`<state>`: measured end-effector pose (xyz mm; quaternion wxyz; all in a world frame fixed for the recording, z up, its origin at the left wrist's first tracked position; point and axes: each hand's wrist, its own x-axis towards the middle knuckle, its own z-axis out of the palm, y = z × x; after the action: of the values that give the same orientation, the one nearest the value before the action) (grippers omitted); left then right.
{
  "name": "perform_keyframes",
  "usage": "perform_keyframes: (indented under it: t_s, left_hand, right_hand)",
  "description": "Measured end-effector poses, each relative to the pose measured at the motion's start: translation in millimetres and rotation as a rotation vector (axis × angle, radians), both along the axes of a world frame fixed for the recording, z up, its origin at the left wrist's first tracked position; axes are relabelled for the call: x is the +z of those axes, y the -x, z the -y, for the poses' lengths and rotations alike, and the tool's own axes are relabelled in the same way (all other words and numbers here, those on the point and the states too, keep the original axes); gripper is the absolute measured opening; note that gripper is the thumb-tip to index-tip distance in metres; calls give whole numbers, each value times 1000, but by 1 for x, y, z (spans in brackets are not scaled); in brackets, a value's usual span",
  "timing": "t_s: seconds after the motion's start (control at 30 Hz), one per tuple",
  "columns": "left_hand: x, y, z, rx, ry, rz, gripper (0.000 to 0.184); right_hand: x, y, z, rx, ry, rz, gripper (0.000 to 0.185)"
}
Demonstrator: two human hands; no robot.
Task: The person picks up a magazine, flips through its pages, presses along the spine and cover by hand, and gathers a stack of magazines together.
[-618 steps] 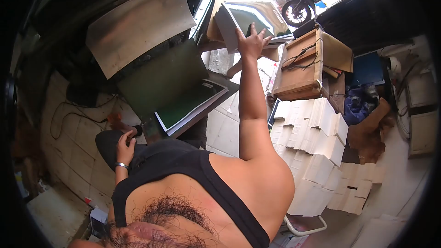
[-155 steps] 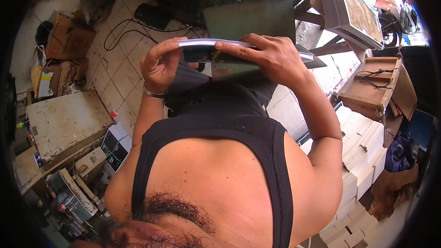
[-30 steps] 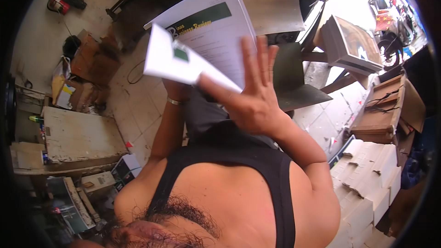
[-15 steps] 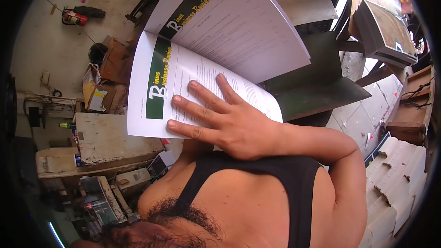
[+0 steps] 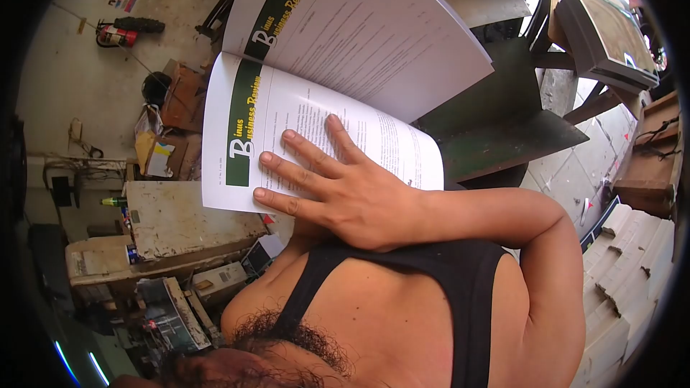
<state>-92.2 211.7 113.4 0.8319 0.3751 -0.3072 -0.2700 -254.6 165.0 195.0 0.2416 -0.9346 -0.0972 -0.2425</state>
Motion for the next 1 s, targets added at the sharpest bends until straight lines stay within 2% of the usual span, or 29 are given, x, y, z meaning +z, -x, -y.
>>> perform_keyframes:
  t_s: [0.3, 1.0]
  left_hand:
    - [-1, -1, -1, 0, -1, -6, 39]
    - [-6, -6, 0, 28, 9, -11, 41]
  right_hand:
    - [2, -2, 2, -105, 50, 56, 83]
    - [-12, 0, -10, -127, 146, 60, 79]
